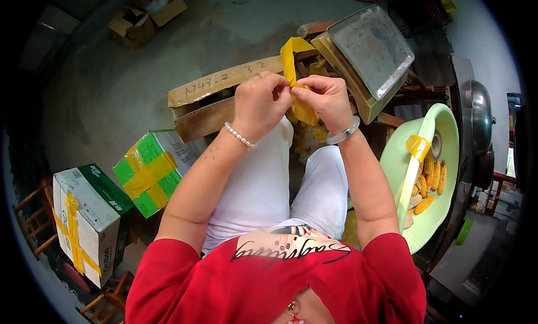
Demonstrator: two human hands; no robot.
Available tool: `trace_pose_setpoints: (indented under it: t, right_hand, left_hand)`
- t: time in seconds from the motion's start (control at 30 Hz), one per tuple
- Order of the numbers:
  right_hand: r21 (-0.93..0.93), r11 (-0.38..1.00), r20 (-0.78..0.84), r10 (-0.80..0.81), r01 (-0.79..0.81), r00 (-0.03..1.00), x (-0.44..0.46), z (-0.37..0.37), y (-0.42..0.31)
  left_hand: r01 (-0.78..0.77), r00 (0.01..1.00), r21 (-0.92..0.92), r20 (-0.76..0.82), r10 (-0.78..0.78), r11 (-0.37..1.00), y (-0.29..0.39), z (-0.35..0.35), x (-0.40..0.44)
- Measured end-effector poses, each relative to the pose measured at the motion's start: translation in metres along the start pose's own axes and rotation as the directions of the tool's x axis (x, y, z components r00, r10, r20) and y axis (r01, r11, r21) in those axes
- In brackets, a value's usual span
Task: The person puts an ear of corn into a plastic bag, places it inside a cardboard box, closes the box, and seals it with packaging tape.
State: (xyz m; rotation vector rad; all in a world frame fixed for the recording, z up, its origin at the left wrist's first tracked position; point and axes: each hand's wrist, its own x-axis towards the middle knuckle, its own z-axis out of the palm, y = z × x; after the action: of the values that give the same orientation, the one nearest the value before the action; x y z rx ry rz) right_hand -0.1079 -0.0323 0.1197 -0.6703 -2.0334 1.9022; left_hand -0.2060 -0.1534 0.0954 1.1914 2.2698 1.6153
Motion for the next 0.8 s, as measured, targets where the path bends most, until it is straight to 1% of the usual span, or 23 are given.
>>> trace_pose_setpoints:
  t: [0.07,0.17,0.27,0.3,0.4,0.43,0.47,0.53,0.57,0.63,0.67,0.73,0.8]
  right_hand:
    - [-0.049,0.999,-0.003,0.002,-0.002,1.000,0.000,0.002,0.002]
    - [-0.070,0.998,0.034,0.003,0.000,0.999,0.000,0.001,0.005]
    - [-0.155,0.987,0.030,0.052,-0.047,0.998,0.000,-0.004,0.002]
    - [-0.107,0.992,0.016,0.065,-0.063,0.998,0.000,-0.007,0.001]
    - [0.022,0.993,-0.011,0.116,-0.116,0.993,0.000,-0.016,-0.002]
    - [0.054,0.989,-0.006,0.139,-0.138,0.990,0.000,-0.016,-0.003]
    - [0.086,0.984,0.001,0.159,-0.159,0.987,0.001,-0.015,-0.003]
    - [0.076,0.990,-0.004,0.122,-0.121,0.993,-0.001,-0.010,-0.003]
    - [0.069,0.992,-0.009,0.102,-0.102,0.995,-0.002,-0.008,-0.003]
    - [0.077,0.993,0.030,0.087,-0.089,0.996,-0.003,-0.011,-0.003]
    - [0.083,0.993,0.051,0.085,-0.089,0.995,-0.004,-0.012,-0.001]
    - [0.044,0.997,0.121,0.056,-0.061,0.991,-0.005,-0.011,-0.006]
    - [-0.002,0.999,0.167,0.044,-0.044,0.985,-0.004,-0.014,-0.014]
  left_hand:
    - [0.000,1.000,0.021,0.007,0.000,1.000,-0.003,0.001,-0.002]
    - [-0.003,1.000,0.028,0.021,0.003,1.000,-0.004,0.000,-0.002]
    - [-0.009,1.000,0.049,0.007,0.008,0.999,-0.013,-0.001,-0.002]
    - [-0.010,1.000,0.060,-0.002,0.011,0.998,-0.017,-0.003,-0.001]
    - [0.124,0.992,-0.010,-0.001,-0.124,0.992,-0.024,-0.012,0.003]
    - [0.093,0.996,-0.051,-0.006,-0.094,0.994,-0.020,-0.012,0.004]
    - [0.114,0.993,-0.069,0.019,-0.113,0.991,-0.018,-0.012,0.004]
    - [0.156,0.986,-0.103,0.068,-0.149,0.982,-0.013,-0.014,0.003]
    - [0.021,1.000,-0.066,0.010,-0.020,0.998,-0.012,-0.015,0.006]
    - [-0.237,0.967,0.028,-0.086,0.239,0.971,-0.009,-0.018,0.015]
    - [-0.321,0.947,0.035,0.022,0.321,0.946,-0.006,-0.020,0.020]
    - [-0.486,0.853,0.025,0.231,0.468,0.873,-0.001,-0.029,0.032]
    - [-0.463,0.819,-0.014,0.377,0.434,0.886,-0.007,-0.029,0.039]
